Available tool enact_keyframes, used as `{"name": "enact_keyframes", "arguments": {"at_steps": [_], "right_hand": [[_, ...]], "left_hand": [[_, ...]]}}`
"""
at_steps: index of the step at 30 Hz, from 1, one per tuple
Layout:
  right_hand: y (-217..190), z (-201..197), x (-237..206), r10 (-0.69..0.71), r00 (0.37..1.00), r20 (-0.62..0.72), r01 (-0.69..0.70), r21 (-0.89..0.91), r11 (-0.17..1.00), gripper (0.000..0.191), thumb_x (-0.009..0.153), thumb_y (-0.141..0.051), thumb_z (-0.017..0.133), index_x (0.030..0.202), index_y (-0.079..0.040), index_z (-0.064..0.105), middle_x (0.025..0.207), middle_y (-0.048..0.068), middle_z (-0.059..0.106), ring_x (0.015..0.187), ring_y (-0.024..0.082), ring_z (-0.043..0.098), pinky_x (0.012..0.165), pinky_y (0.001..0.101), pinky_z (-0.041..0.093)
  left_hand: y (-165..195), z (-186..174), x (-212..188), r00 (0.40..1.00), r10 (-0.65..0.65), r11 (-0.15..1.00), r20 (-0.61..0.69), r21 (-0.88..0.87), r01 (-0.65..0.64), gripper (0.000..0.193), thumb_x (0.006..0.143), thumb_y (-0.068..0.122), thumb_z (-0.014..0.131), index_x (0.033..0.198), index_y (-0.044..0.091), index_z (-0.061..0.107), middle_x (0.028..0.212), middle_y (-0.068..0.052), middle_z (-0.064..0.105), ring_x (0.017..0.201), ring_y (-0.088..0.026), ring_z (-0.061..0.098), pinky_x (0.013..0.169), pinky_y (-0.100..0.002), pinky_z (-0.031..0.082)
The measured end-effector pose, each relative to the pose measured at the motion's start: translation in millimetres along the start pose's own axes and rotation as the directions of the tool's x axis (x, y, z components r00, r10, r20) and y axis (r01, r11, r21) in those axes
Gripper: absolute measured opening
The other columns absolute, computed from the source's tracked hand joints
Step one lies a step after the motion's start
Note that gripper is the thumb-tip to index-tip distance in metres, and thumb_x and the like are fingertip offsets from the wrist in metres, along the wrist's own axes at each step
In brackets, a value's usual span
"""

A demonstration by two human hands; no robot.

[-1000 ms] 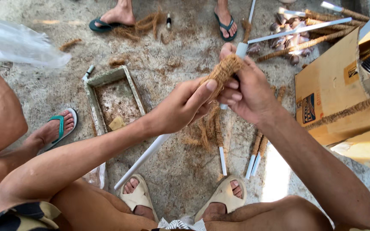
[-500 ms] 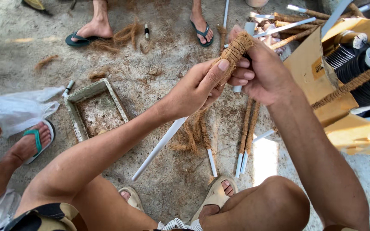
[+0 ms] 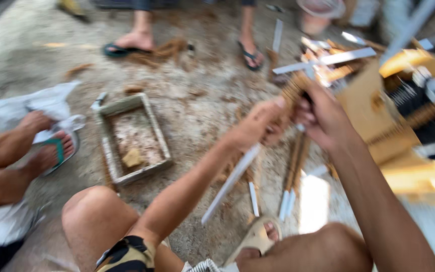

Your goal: The person sits on the floor and wraps coconut coir fibers around a white plastic pipe to form a broom head. They use a small black tool to tighten the wrapping and secure the fibers onto the pipe.

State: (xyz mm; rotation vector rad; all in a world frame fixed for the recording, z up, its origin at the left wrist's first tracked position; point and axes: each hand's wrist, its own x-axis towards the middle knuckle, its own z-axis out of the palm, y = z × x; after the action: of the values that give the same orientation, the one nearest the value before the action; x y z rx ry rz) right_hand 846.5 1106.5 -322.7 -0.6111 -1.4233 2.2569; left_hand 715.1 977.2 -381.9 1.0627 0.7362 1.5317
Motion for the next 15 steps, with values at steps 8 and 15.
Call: {"name": "enact_keyframes", "arguments": {"at_steps": [8, 15], "right_hand": [[66.9, 40.3, 5.2, -0.070, 0.986, 0.152, 0.058, 0.085, 0.995, 0.018, 0.117, -0.028, 0.051, 0.110, -0.012, 0.054, 0.087, -0.001, 0.049, 0.066, 0.006, 0.042, 0.058, 0.0206, 0.036], [42.0, 12.8, 50.4, -0.130, 0.931, 0.342, 0.060, 0.207, 0.977, 0.012, 0.117, -0.022, 0.053, 0.114, -0.010, 0.053, 0.084, 0.001, 0.045, 0.075, 0.010, 0.043, 0.065, 0.0242, 0.038]], "left_hand": [[14.6, -36.7, -79.4, 0.995, 0.054, 0.991, 0.088, -0.126, -0.042, 0.043, 0.114, 0.046, 0.040, 0.088, 0.012, 0.044, 0.069, 0.008, 0.029, 0.054, -0.005, 0.028, 0.044, -0.026, 0.022], [15.7, -50.9, -27.7, 0.991, 0.130, 0.991, 0.032, -0.003, -0.130, 0.050, 0.114, 0.050, 0.032, 0.081, 0.015, 0.042, 0.062, 0.009, 0.030, 0.046, -0.006, 0.028, 0.038, -0.025, 0.022]]}}
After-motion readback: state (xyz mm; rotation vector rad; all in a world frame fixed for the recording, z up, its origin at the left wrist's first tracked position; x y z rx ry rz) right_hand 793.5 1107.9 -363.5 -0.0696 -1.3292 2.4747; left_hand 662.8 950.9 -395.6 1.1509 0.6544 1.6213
